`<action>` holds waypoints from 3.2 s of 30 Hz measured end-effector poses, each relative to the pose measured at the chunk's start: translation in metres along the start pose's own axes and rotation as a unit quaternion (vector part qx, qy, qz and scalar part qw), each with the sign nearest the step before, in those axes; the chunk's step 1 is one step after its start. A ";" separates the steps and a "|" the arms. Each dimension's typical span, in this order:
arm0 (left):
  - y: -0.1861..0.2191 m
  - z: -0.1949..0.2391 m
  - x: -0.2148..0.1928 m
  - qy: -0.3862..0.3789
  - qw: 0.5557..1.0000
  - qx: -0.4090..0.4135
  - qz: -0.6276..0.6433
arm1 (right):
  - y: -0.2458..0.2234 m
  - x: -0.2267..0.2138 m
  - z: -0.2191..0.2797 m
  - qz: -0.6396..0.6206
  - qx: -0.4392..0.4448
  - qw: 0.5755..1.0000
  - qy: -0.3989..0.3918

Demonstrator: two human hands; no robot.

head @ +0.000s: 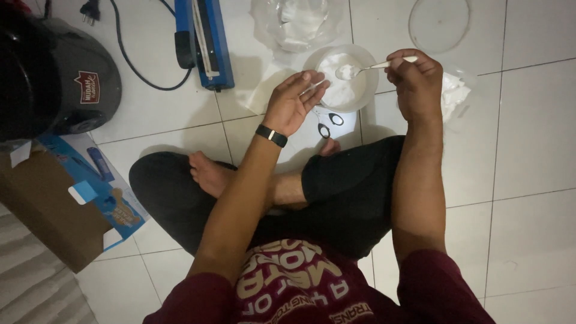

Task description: The person sits on the floor and repeatedly assembles small white cotton pads by applying a white paste with a spoon, folding the pads, and pressing them with a blue tool. The person handles the pads one at a time, placing finished units into a plastic bag.

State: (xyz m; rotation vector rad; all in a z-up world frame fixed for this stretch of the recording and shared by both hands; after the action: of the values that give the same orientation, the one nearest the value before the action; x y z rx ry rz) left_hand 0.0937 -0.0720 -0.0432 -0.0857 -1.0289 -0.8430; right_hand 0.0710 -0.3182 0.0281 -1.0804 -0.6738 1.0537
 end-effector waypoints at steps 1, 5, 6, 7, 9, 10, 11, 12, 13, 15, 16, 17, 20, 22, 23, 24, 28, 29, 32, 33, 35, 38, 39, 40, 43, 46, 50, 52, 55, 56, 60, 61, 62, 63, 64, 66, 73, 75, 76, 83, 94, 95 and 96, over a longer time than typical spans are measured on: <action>0.000 -0.001 -0.001 0.000 1.000 0.000 0.000 | 0.001 0.000 0.000 0.000 0.000 1.000 0.000; -0.001 -0.004 -0.001 -0.001 1.000 -0.001 0.006 | 0.000 0.001 -0.001 -0.005 -0.010 1.000 -0.010; -0.002 -0.005 -0.001 0.000 1.000 -0.005 0.004 | 0.000 0.000 -0.001 0.001 -0.012 1.000 -0.011; -0.003 -0.006 -0.001 0.000 1.000 -0.006 0.003 | 0.000 0.000 -0.001 0.000 -0.011 1.000 -0.010; -0.003 -0.007 -0.002 0.003 1.000 -0.004 -0.002 | 0.000 0.001 -0.001 -0.003 -0.011 1.000 -0.017; -0.004 -0.007 -0.002 0.003 1.000 -0.004 -0.002 | 0.003 0.000 -0.003 -0.003 -0.011 1.000 -0.017; -0.004 -0.007 -0.002 0.002 1.000 -0.004 0.001 | 0.004 0.000 -0.005 -0.008 -0.019 0.999 -0.024; -0.004 -0.007 -0.002 0.001 1.000 -0.005 0.003 | 0.005 0.000 -0.006 -0.012 -0.027 0.999 -0.031; -0.005 -0.007 -0.002 0.002 1.000 -0.005 0.003 | 0.005 0.000 -0.006 -0.012 -0.026 0.999 -0.031; -0.006 -0.007 0.001 -0.004 1.000 -0.007 -0.002 | 0.007 -0.001 -0.005 0.003 -0.011 1.000 -0.020; -0.007 -0.007 0.001 -0.004 1.000 -0.007 -0.002 | 0.006 0.000 -0.005 0.004 -0.011 1.000 -0.020; -0.007 -0.007 0.000 0.003 1.000 -0.009 -0.007 | 0.004 0.001 -0.004 0.006 -0.010 1.000 -0.019; -0.008 -0.005 0.002 0.011 1.000 -0.011 -0.017 | 0.002 0.002 -0.002 0.019 -0.006 1.000 -0.017; -0.008 -0.004 0.002 0.013 1.000 -0.011 -0.022 | 0.003 0.001 -0.002 0.031 -0.003 0.999 -0.014; -0.009 -0.005 0.002 0.008 1.000 -0.010 -0.023 | 0.003 0.003 -0.002 0.024 -0.012 0.999 -0.023; -0.010 -0.004 0.002 0.003 1.000 -0.010 -0.024 | 0.003 0.004 -0.002 0.017 -0.020 0.999 -0.032; -0.009 -0.002 0.009 -0.008 0.999 -0.005 -0.041 | -0.002 0.006 -0.001 0.031 -0.031 0.998 -0.039; -0.010 -0.003 0.009 -0.009 0.999 -0.005 -0.040 | -0.001 0.006 -0.002 0.026 -0.036 0.998 -0.041; -0.011 -0.002 0.011 -0.010 0.999 -0.001 -0.045 | -0.003 0.006 -0.001 0.032 -0.041 0.998 -0.043; -0.011 -0.002 0.013 -0.009 0.999 0.003 -0.051 | -0.004 0.006 0.000 0.044 -0.042 0.997 -0.043; -0.013 -0.004 0.012 0.002 0.999 0.004 -0.047 | -0.003 0.007 -0.001 0.051 -0.047 0.996 -0.049; -0.014 -0.004 0.013 0.028 0.999 0.004 -0.036 | -0.004 0.008 0.000 0.073 -0.047 0.995 -0.051; -0.015 -0.003 0.013 0.043 0.999 0.002 -0.030 | -0.004 0.007 0.000 0.089 -0.041 0.994 -0.047; -0.018 -0.006 0.011 0.043 0.999 0.002 -0.030 | -0.007 0.009 0.003 0.088 -0.042 0.994 -0.047; -0.021 -0.010 0.010 0.037 0.999 0.019 -0.004 | -0.019 0.010 0.011 0.141 -0.071 0.987 -0.040; -0.024 -0.013 0.007 0.043 0.999 0.025 0.021 | -0.030 0.019 0.020 0.176 -0.162 0.968 -0.070; -0.031 -0.018 0.007 -0.001 0.999 0.018 0.043 | -0.047 0.035 0.037 0.194 -0.288 0.931 -0.113; -0.035 -0.021 0.002 -0.010 0.999 0.015 0.050 | -0.051 0.038 0.042 0.212 -0.312 0.919 -0.112; -0.039 -0.026 -0.003 -0.058 0.997 0.019 0.052 | -0.060 0.042 0.054 0.144 -0.370 0.905 -0.151; -0.040 -0.027 -0.003 -0.065 0.996 0.019 0.058 | -0.062 0.042 0.059 0.158 -0.379 0.899 -0.149; -0.036 -0.020 0.005 -0.075 0.995 0.023 0.059 | -0.066 0.040 0.073 0.172 -0.403 0.889 -0.131; -0.036 -0.021 0.005 -0.075 0.995 0.023 0.059 | -0.067 0.041 0.075 0.173 -0.404 0.889 -0.131; -0.036 -0.021 0.004 -0.072 0.995 0.026 0.057 | -0.069 0.040 0.078 0.159 -0.407 0.891 -0.125; -0.036 -0.020 0.003 -0.069 0.996 0.029 0.056 | -0.071 0.039 0.081 0.145 -0.410 0.893 -0.119; -0.036 -0.018 0.005 -0.071 0.995 0.030 0.056 | -0.072 0.039 0.083 0.145 -0.412 0.892 -0.119; -0.035 -0.015 0.006 -0.061 0.996 0.035 0.055 | -0.076 0.037 0.087 0.147 -0.426 0.887 -0.106; -0.037 -0.012 0.006 -0.084 0.994 0.030 0.059 | -0.090 0.042 0.100 0.148 -0.434 0.883 -0.101; -0.035 -0.008 0.009 -0.087 0.994 0.026 0.054 | -0.096 0.043 0.105 0.166 -0.446 0.876 -0.083; -0.033 -0.006 0.011 -0.086 0.994 0.027 0.056 | -0.095 0.044 0.106 0.167 -0.446 0.875 -0.086; -0.021 0.000 0.016 -0.090 0.993 0.049 0.061 | -0.097 0.038 0.100 0.140 -0.451 0.880 -0.056; -0.012 -0.002 0.009 -0.101 0.992 0.059 0.056 | -0.095 0.014 0.081 0.108 -0.412 0.904 0.041; -0.012 -0.004 0.007 -0.106 0.992 0.053 0.048 | -0.087 0.018 0.069 0.137 -0.377 0.915 0.033; -0.012 -0.006 0.004 -0.112 0.992 0.048 0.040 | -0.079 0.020 0.058 0.166 -0.341 0.925 0.025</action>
State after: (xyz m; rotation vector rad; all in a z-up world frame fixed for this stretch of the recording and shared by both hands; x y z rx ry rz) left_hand 0.0908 -0.0857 -0.0467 -0.1409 -1.2663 -0.7217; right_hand 0.0565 -0.2860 0.1216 -1.8720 -0.8640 1.0954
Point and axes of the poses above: each hand's wrist, its own z-axis away from the middle knuckle, its own x-axis out of the palm, y = z × x, the point moved 10 cm from there along -z, towards the middle knuckle, and after that the axes turned 7 degrees about z, right-handed, at the moved point
